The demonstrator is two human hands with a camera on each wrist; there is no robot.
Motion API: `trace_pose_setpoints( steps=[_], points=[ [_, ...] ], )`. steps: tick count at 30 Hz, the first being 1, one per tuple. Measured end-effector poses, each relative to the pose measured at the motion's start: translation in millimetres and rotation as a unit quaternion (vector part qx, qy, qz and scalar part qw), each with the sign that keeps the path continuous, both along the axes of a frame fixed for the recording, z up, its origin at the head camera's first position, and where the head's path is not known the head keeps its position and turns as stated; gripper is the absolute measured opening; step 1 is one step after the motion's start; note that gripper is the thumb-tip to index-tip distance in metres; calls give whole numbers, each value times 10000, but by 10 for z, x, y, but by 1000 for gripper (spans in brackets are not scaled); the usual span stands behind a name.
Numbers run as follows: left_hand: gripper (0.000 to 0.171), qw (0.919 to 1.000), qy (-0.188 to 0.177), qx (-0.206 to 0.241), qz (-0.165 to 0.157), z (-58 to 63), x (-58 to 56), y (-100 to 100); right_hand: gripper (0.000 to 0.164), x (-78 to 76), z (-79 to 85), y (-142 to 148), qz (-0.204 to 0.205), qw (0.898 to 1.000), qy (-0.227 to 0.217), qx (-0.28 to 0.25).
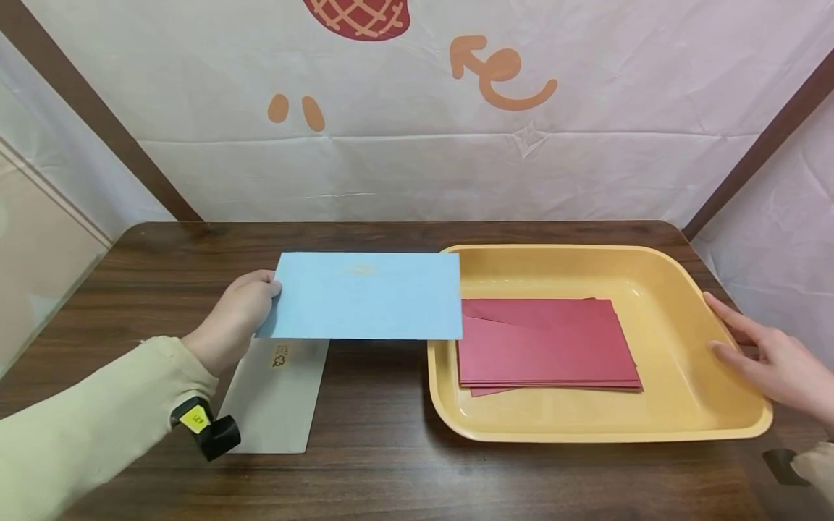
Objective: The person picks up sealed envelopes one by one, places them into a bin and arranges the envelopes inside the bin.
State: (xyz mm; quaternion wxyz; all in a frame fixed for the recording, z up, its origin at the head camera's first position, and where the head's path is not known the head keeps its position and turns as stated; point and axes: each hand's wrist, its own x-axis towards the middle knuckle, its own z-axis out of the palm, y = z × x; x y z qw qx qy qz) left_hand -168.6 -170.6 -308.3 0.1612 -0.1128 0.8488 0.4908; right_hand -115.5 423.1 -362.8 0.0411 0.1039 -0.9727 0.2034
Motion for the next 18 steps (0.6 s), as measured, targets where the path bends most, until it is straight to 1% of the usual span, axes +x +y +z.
trace_pose_setpoints(
  steps=[5,8,10,16,18],
  points=[
    [45,9993,72,209,-300,11,45,197,70,-3,-4,9,19,10000,19,2],
    [41,9977,209,351,-534,15,62,287,70,-5,-6,10,33,10000,30,-10],
    [40,9959,291,470,-715,24,59,341,70,-4,-5,10,44,10000,46,-28],
    [23,9877,613,701,-1259,36,29,477,70,-2,-2,9,66,9999,70,-63],
    [21,9845,650,765,-1439,38,22,515,70,-2,-5,11,68,9999,77,-69]
  ],
)
